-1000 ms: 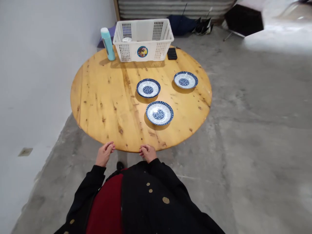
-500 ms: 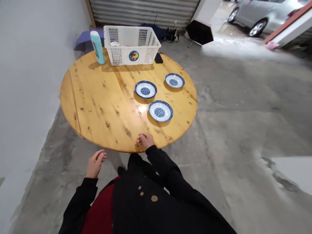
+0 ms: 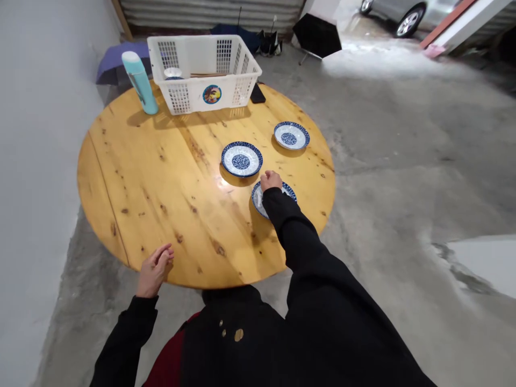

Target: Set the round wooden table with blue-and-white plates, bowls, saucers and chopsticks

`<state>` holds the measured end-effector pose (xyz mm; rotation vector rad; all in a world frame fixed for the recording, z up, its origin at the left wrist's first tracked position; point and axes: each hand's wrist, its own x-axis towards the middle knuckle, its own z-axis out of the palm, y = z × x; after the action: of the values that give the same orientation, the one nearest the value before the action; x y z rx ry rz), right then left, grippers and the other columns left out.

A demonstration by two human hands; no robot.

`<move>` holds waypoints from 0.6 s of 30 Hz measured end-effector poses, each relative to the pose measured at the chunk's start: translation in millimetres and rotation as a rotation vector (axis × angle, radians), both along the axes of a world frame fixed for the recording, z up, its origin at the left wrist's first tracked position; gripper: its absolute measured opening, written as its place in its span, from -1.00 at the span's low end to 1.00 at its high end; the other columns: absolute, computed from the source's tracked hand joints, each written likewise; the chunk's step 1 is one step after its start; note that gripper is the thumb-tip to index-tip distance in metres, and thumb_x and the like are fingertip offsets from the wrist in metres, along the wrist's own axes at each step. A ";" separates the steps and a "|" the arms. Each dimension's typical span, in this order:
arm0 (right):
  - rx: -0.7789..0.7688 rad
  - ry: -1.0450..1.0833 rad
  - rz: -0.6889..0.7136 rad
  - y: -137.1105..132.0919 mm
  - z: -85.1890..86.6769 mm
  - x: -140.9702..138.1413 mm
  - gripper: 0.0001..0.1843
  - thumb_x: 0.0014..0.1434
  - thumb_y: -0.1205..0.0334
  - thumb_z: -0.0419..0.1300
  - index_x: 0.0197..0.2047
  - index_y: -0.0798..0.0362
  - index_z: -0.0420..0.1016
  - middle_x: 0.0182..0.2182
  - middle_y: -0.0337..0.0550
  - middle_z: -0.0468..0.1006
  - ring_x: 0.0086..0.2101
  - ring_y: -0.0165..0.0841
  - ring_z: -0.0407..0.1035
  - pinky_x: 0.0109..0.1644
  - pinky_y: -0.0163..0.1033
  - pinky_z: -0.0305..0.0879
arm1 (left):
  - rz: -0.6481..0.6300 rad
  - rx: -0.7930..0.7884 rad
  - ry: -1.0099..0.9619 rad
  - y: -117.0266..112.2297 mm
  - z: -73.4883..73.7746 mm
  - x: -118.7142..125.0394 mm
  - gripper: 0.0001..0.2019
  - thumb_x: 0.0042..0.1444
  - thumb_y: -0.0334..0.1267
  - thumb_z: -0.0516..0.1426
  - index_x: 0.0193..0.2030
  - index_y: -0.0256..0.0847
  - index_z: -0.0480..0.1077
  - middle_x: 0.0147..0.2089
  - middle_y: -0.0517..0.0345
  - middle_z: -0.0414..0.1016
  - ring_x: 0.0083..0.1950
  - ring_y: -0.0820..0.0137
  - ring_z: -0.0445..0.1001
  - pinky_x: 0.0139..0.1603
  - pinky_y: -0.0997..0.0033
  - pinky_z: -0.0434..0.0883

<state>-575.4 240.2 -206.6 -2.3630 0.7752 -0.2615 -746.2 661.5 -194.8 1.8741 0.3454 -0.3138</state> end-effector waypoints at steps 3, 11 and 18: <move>-0.046 0.108 -0.048 -13.2 -4.7 29.9 -0.49 0.05 0.24 0.05 0.04 0.23 0.52 0.00 0.21 0.55 0.05 -0.06 0.41 0.18 -0.04 0.28 | -0.138 0.049 -0.062 -20.0 2.2 63.4 -0.45 0.14 0.06 0.06 0.11 -0.30 0.45 -0.04 -0.12 0.58 -0.07 0.21 0.57 0.04 0.18 0.46; -0.162 0.193 0.015 -38.0 -21.0 82.9 -0.56 0.07 0.22 0.05 -0.03 0.18 0.54 -0.08 0.15 0.58 -0.06 -0.07 0.43 0.07 -0.08 0.31 | -0.414 0.065 -0.145 -134.2 -12.4 216.6 -0.51 0.23 -0.13 0.04 0.27 -0.23 0.33 0.08 -0.10 0.51 -0.09 0.29 0.53 0.03 0.22 0.46; -0.062 0.204 0.082 -45.5 -38.2 100.6 -0.76 0.02 0.22 0.03 -0.35 0.08 0.51 -0.41 -0.02 0.55 -0.31 -0.14 0.40 -0.16 -0.14 0.33 | -0.471 -0.113 -0.141 -206.4 -36.0 288.1 -0.46 0.24 -0.15 0.07 0.33 -0.29 0.24 0.13 -0.16 0.44 -0.10 0.30 0.52 0.05 0.20 0.44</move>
<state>-474.7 194.7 -244.9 -2.5006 0.7704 -0.0100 -458.1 455.1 -230.7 1.8386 -0.2126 -0.5027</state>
